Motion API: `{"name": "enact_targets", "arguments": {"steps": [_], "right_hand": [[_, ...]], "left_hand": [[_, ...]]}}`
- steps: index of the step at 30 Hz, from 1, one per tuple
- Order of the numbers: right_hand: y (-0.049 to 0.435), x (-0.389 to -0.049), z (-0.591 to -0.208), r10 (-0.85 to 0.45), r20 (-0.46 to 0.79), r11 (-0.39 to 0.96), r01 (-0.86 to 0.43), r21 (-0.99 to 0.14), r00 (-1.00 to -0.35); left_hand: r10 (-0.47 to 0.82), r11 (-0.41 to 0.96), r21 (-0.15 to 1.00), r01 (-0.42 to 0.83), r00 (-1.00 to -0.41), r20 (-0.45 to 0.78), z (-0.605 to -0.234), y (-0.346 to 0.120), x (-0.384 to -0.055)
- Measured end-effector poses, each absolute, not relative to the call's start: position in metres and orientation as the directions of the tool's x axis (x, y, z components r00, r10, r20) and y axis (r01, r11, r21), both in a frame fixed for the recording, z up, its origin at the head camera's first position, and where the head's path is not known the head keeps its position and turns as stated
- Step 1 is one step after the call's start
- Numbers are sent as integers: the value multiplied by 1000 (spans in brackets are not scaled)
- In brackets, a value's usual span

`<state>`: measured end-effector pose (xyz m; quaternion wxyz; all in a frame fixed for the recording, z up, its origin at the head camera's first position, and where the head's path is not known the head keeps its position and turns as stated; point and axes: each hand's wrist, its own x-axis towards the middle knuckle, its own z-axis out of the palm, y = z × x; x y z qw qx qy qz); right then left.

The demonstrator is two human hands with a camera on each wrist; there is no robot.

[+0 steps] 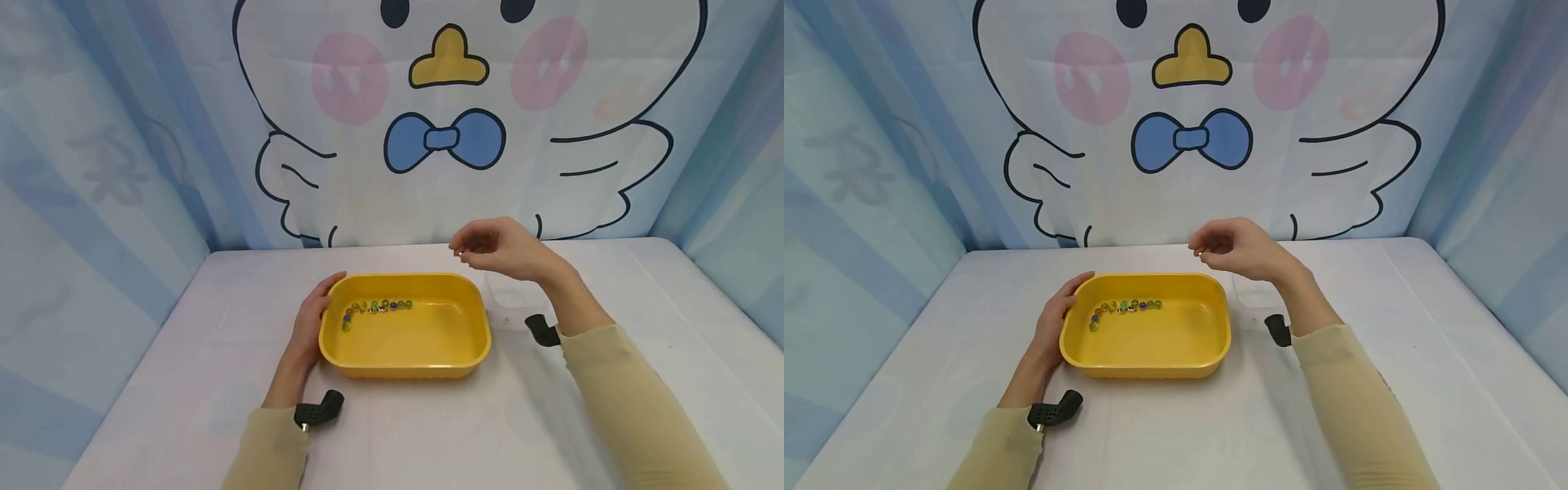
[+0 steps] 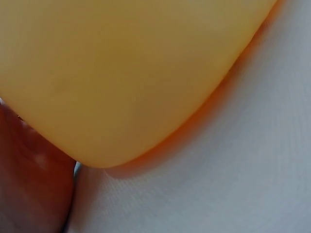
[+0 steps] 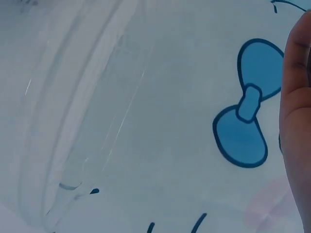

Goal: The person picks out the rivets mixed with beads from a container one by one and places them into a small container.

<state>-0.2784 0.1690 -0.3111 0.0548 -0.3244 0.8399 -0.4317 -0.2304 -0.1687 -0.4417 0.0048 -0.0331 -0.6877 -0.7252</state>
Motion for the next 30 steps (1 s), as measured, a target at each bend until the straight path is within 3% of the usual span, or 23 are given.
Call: {"name": "enact_targets", "arguments": {"steps": [17, 30], "right_hand": [[225, -255, -341, -360, 220, 512, -390, -765, -906], [232, -255, -355, -332, 237, 492, -382, -782, -913]], "left_hand": [[20, -38, 995, 94, -995, 95, -441, -167, -229], [6, -39, 994, 101, -995, 102, -441, -167, -227]]}}
